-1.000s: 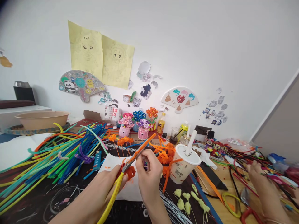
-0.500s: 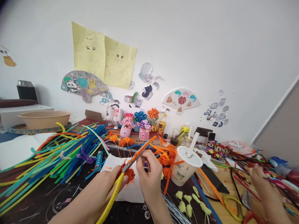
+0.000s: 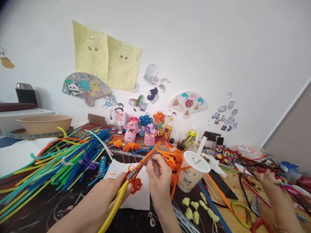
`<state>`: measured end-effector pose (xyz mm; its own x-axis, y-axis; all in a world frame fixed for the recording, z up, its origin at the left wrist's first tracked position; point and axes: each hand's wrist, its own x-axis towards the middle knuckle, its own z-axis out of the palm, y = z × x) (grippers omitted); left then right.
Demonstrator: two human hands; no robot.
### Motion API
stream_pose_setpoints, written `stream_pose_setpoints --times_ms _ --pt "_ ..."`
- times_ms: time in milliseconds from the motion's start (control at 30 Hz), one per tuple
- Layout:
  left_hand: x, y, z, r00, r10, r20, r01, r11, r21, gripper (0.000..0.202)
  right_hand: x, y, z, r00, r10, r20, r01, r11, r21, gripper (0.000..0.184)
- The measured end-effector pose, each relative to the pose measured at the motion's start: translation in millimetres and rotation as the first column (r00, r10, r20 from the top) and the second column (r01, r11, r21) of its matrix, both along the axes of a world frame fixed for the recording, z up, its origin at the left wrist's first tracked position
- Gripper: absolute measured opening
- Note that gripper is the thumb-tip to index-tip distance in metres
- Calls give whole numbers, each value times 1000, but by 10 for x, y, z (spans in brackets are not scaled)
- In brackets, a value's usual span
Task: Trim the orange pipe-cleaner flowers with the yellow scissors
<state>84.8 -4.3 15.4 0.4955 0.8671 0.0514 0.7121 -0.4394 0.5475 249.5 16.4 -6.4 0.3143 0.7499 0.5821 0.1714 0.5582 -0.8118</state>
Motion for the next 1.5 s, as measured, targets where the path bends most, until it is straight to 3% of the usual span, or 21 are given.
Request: stream_pose_setpoints --times_ms 200,467,667,933,1200,1500 --pt "46 48 -96 997 21 78 -19 1000 -20 47 -31 -19 0 999 -42 16 42 999 5 20" --pt "21 20 -62 988 41 150 -38 999 -22 42 -18 -25 2 995 -69 71 68 998 11 22" --pt "4 6 23 993 21 119 -20 1000 -7 43 -52 -37 -11 995 -55 87 55 998 2 20" --pt "21 31 -37 998 55 33 -55 998 7 47 -49 -33 -27 994 -49 97 49 999 -3 19" --pt "6 -11 46 998 23 52 -23 1000 5 44 -90 -57 -32 993 -59 103 58 998 12 20" --pt "36 25 -29 998 20 61 -19 1000 -25 47 -105 -75 -44 989 -96 116 98 995 -15 17"
